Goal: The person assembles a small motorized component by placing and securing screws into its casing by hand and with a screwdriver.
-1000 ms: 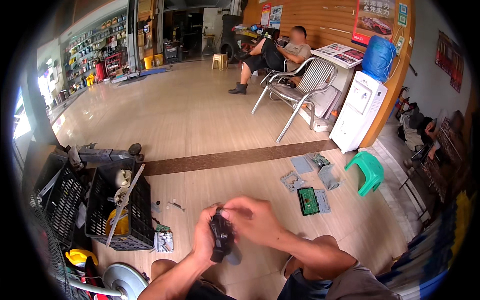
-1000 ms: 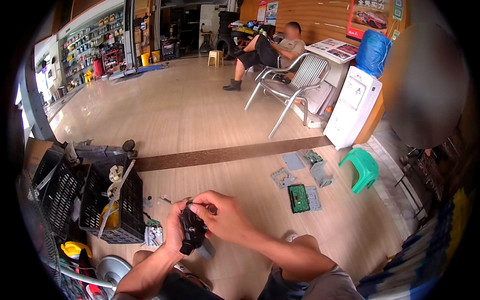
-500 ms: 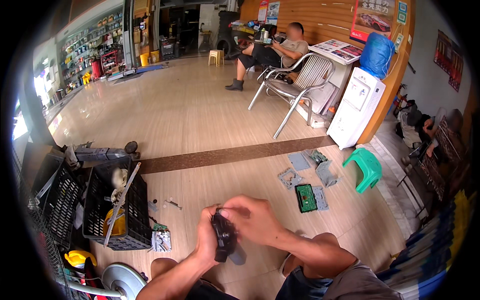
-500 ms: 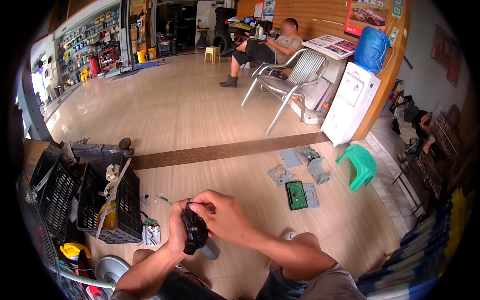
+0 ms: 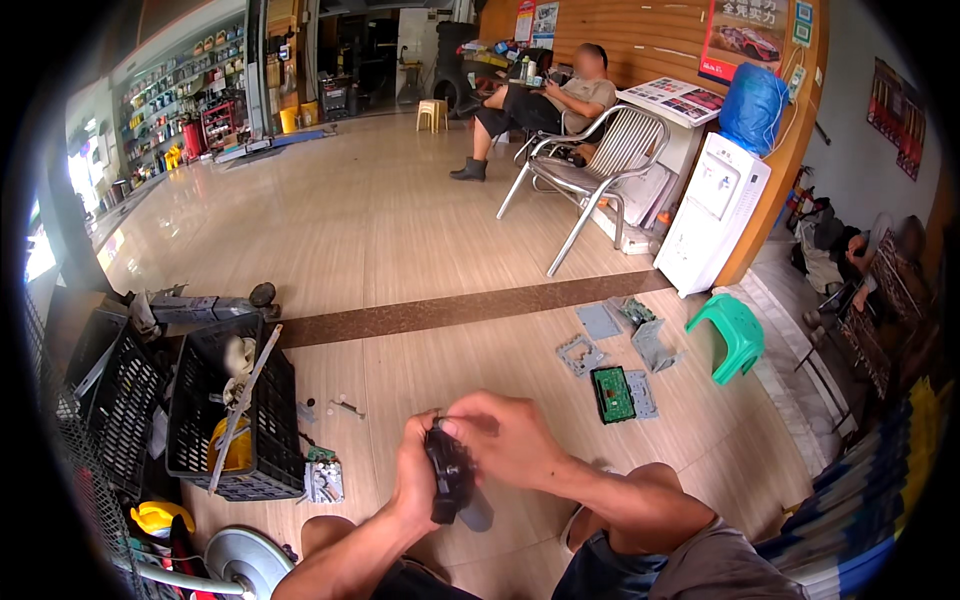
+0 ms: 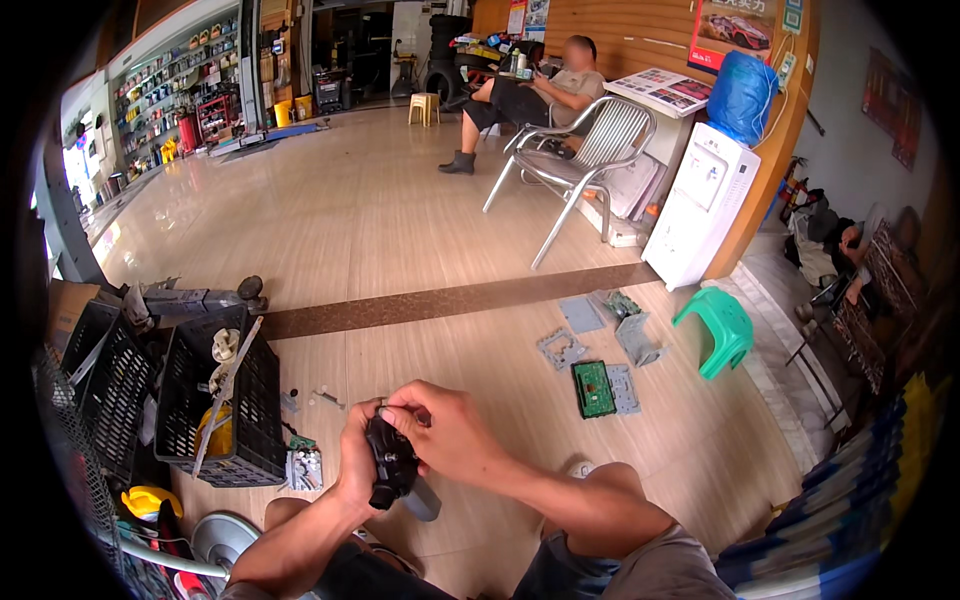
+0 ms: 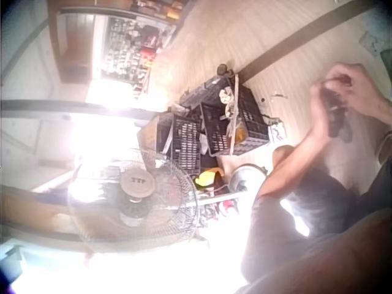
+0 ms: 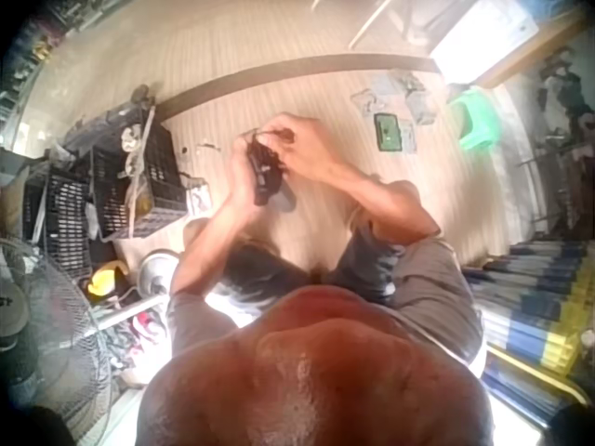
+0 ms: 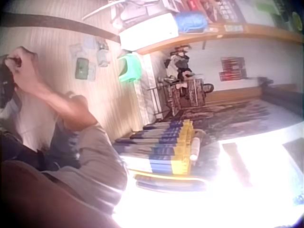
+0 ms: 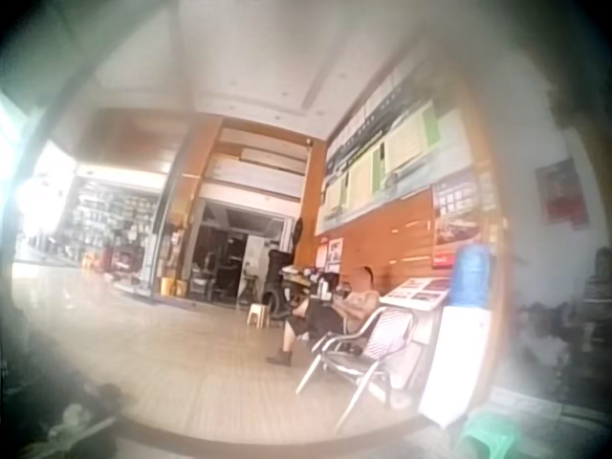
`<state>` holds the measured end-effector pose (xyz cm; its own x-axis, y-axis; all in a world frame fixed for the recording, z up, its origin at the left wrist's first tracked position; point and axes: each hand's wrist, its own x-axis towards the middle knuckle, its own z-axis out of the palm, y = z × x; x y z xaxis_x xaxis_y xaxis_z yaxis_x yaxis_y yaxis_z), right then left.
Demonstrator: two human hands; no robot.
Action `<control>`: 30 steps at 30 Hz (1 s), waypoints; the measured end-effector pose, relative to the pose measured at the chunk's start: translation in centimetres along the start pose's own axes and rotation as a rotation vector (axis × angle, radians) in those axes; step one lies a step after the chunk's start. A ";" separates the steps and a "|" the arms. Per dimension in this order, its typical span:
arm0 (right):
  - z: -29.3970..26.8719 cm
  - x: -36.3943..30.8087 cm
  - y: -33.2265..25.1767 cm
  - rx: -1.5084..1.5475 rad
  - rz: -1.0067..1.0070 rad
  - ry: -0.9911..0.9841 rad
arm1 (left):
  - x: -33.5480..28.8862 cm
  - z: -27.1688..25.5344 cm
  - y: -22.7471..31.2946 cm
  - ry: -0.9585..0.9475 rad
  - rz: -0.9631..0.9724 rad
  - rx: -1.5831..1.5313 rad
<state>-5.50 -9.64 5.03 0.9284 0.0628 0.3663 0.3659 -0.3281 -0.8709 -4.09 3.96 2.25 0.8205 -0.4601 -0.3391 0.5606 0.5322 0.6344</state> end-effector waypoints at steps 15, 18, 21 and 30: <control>-0.8 0.0 -0.7 -0.050 0.220 -0.054 | 0.3 0.0 0.0 0.005 -0.068 -0.005; -1.0 0.1 -1.1 -0.054 0.255 -0.057 | 0.2 0.3 0.2 0.012 -0.072 0.029; -1.2 0.1 -1.6 -0.096 0.245 -0.022 | 0.0 0.8 0.3 -0.014 -0.057 0.021; -1.4 -0.3 -1.3 -0.172 0.093 0.074 | 0.2 0.7 0.5 -0.097 -0.151 0.014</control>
<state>-6.39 -10.55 6.52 0.9480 -0.0425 0.3154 0.2563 -0.4856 -0.8358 -3.74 3.59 2.96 0.7119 -0.6010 -0.3632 0.6747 0.4420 0.5911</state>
